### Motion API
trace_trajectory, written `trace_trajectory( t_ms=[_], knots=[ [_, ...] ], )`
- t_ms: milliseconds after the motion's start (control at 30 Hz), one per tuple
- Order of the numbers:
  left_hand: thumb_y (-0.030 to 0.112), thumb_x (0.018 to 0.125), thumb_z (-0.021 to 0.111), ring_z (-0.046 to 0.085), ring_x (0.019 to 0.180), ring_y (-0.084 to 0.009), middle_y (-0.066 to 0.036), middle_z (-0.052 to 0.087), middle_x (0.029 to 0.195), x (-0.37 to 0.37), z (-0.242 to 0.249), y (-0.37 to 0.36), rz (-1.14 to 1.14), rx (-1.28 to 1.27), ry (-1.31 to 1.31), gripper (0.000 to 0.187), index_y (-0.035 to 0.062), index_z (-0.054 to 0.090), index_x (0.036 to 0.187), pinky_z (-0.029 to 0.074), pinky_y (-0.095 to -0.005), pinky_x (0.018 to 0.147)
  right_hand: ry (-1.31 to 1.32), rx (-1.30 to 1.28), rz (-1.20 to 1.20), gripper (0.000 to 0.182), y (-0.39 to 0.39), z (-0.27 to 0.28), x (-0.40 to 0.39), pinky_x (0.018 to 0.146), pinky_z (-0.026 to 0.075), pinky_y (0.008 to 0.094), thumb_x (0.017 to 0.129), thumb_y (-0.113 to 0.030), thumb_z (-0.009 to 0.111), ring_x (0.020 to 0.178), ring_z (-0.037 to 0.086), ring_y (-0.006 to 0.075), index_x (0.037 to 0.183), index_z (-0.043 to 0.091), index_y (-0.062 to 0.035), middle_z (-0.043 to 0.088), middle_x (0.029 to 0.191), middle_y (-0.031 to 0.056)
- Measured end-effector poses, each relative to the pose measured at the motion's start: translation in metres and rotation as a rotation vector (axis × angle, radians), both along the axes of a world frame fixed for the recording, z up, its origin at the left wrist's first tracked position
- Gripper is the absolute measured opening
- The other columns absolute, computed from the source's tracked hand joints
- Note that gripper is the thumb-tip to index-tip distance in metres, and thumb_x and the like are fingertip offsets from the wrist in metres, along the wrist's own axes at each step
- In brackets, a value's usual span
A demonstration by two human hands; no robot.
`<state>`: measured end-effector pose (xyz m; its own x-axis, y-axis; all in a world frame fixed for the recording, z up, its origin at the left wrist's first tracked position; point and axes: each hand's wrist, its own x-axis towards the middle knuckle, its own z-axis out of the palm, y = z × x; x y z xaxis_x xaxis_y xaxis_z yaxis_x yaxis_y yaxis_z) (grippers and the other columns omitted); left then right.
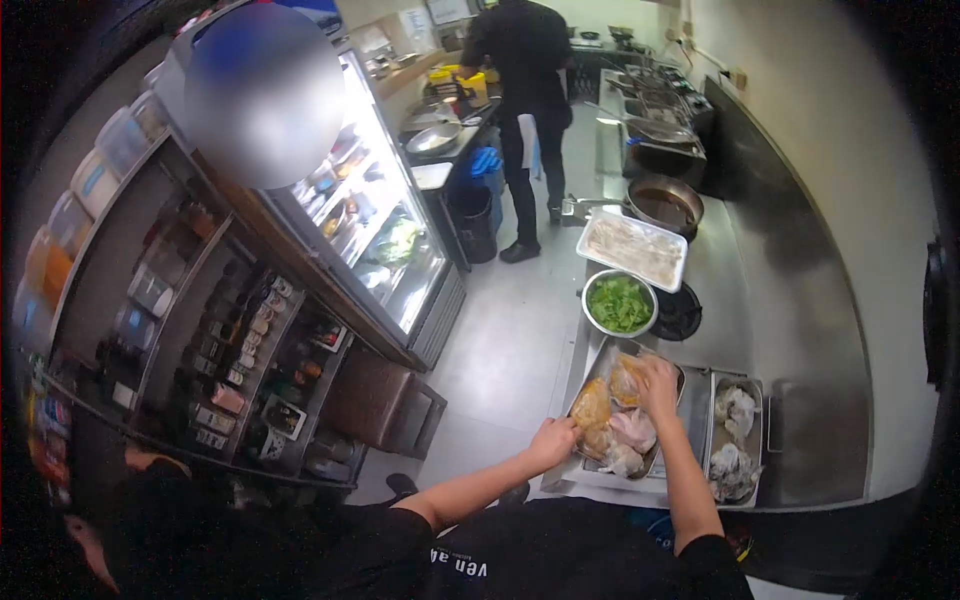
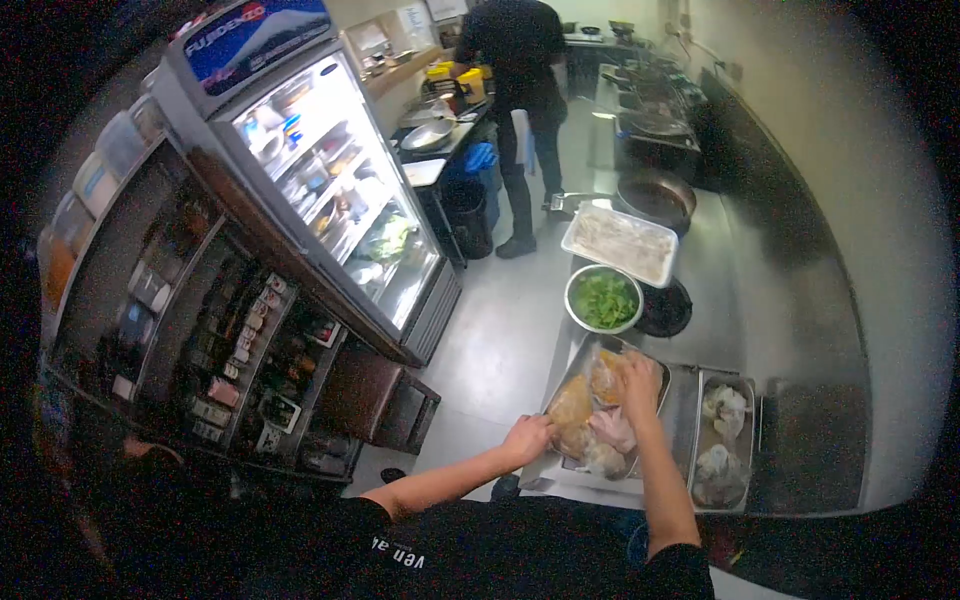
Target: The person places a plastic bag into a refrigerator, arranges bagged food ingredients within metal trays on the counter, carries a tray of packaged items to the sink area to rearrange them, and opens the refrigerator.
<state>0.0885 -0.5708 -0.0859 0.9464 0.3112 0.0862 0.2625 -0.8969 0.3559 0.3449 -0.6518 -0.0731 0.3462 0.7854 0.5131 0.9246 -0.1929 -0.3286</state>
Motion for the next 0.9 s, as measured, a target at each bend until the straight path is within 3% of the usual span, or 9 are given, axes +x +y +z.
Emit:
trace_trajectory(
  t_ms=[233,433,500,600,700,733,767,800,900],
  knots=[
    [0.012,0.077,0.05,0.056,0.094,-0.0257,-0.008,0.056,0.09,-0.002,-0.006,-0.001,0.018,-0.009,-0.024,0.015,0.01,0.062,0.086,0.044,-0.0422,0.075,0.281,-0.23,-0.3,0.045,-0.017,-0.006,-0.05,0.1,0.034,0.0476,0.077,-0.017,0.066,0.111,0.048,0.0427,0.116,0.055,0.0025,0.051,0.117,0.0274],
    [0.014,0.076,0.053,0.058,0.092,-0.0258,-0.008,0.056,0.094,-0.004,-0.003,0.0,-0.004,0.011,0.023,0.02,0.0101,0.061,0.094,0.045,-0.0425,0.072,0.387,-0.426,-0.16,0.049,0.0,-0.035,-0.05,0.106,0.025,0.0527,0.075,-0.018,0.066,0.121,0.041,0.0429,0.12,0.054,-0.0034,0.043,0.13,0.0277],
    [0.013,0.077,0.051,0.057,0.094,-0.0258,-0.009,0.057,0.093,-0.005,0.002,-0.002,-0.004,-0.01,0.049,0.017,0.0093,0.061,0.09,0.045,-0.0422,0.073,0.066,-0.389,-0.041,0.038,-0.002,-0.042,-0.057,0.105,0.03,0.0477,0.08,-0.013,0.058,0.12,0.042,0.0432,0.116,0.056,-0.0002,0.048,0.126,0.0263],
    [0.012,0.078,0.051,0.057,0.091,-0.0267,-0.01,0.058,0.09,-0.001,0.0,0.002,0.001,-0.031,0.051,0.014,0.0084,0.062,0.086,0.044,-0.0425,0.072,0.113,-0.364,0.042,0.047,-0.016,-0.027,-0.056,0.106,0.029,0.0479,0.076,-0.014,0.063,0.118,0.044,0.0426,0.123,0.054,-0.0079,0.052,0.124,0.0215],
    [0.01,0.076,0.052,0.06,0.077,-0.0308,-0.015,0.06,0.082,0.002,-0.032,0.007,0.006,-0.113,-0.075,0.014,0.0064,0.062,0.085,0.046,-0.0451,0.067,0.263,-0.323,-0.15,0.043,-0.017,-0.034,-0.046,0.094,0.04,0.0433,0.08,-0.016,0.058,0.108,0.051,0.0391,0.121,0.055,-0.0024,0.058,0.111,0.0223],
    [0.008,0.075,0.052,0.06,0.071,-0.0335,-0.018,0.06,0.076,-0.003,-0.02,0.009,-0.111,-0.029,-0.057,0.014,0.0047,0.062,0.084,0.047,-0.0459,0.064,0.328,-0.409,-0.143,0.036,-0.022,0.019,-0.06,0.09,0.04,0.0452,0.082,-0.016,0.053,0.105,0.052,0.0374,0.114,0.057,0.0006,0.057,0.108,0.0243],
    [0.006,0.074,0.052,0.059,0.071,-0.034,-0.017,0.06,0.076,-0.003,-0.013,0.008,-0.091,-0.073,-0.034,0.014,0.0045,0.062,0.084,0.048,-0.0455,0.065,0.142,-0.289,-0.19,0.028,-0.031,0.0,-0.056,0.085,0.043,0.0462,0.083,-0.013,0.051,0.1,0.055,0.0374,0.106,0.058,0.0016,0.058,0.102,0.0258],
    [0.005,0.073,0.052,0.059,0.073,-0.0336,-0.017,0.06,0.079,0.001,-0.016,0.009,-0.079,-0.023,0.034,0.014,0.004,0.062,0.084,0.047,-0.0454,0.065,0.325,-0.295,-0.412,0.022,-0.032,0.001,-0.06,0.075,0.047,0.0475,0.083,-0.01,0.05,0.089,0.06,0.0389,0.099,0.058,0.0021,0.062,0.094,0.0237],
    [0.008,0.069,0.059,0.059,0.082,-0.0311,-0.015,0.059,0.087,0.006,-0.005,0.006,-0.051,-0.01,-0.044,0.018,0.0035,0.061,0.086,0.049,-0.0433,0.068,0.479,-0.622,-0.564,0.033,-0.043,-0.028,-0.029,0.072,0.05,0.0481,0.078,-0.009,0.053,0.084,0.063,0.0395,0.109,0.057,0.001,0.065,0.088,0.0223]
  ],
)
